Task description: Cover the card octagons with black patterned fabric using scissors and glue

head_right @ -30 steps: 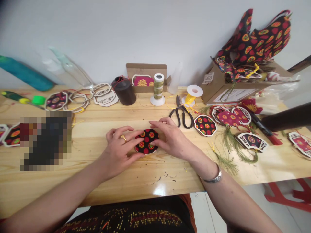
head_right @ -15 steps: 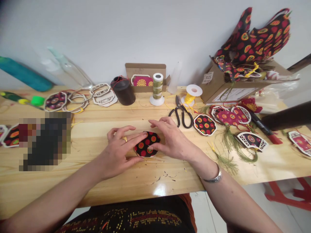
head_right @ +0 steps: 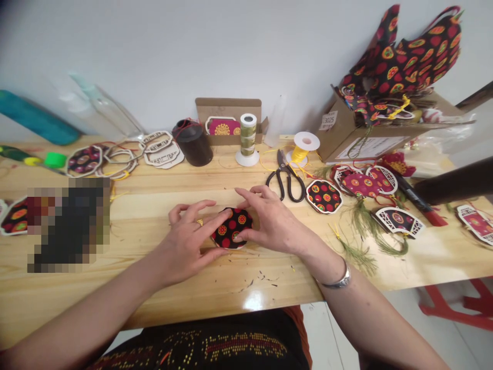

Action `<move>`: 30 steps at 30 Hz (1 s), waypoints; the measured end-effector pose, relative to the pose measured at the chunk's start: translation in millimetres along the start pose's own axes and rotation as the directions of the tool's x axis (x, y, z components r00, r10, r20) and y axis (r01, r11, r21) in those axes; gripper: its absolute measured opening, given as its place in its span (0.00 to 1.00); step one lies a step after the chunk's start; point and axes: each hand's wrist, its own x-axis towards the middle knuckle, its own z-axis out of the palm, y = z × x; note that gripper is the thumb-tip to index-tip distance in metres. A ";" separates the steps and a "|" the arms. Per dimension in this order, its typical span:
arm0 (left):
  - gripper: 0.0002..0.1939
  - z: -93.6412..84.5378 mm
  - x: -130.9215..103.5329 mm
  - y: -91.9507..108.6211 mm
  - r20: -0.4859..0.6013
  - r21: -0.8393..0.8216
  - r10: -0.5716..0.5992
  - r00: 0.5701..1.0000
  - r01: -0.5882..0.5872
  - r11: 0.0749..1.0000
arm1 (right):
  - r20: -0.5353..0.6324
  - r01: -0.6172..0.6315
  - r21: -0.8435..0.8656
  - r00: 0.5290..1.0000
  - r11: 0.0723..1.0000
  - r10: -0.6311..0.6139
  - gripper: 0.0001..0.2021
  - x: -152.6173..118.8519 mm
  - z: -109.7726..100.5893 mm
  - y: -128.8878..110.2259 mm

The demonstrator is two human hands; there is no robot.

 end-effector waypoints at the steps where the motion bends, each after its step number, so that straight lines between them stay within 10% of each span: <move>1: 0.28 -0.1 -0.1 0.3 0.002 0.000 -0.005 1.000 0.005 1.000 | 0.001 0.002 -0.007 1.000 1.000 -0.002 0.43 -0.1 -0.3 -0.4; 14: 0.28 0.3 -0.6 1.2 -0.025 -0.031 -0.005 1.000 0.004 1.000 | -0.046 0.020 0.013 0.999 1.000 -0.019 0.44 -1.0 -1.5 0.1; 19: 0.29 1.5 -0.4 0.6 -0.029 -0.049 0.000 1.000 -0.001 0.999 | -0.090 0.128 0.034 0.988 0.991 -0.125 0.30 -1.0 -3.4 -1.9; 30: 0.06 -16.9 2.0 0.7 -0.051 -0.205 -0.067 0.996 0.055 0.977 | -0.027 0.114 0.005 0.993 0.993 -0.114 0.24 -1.1 -5.0 -4.8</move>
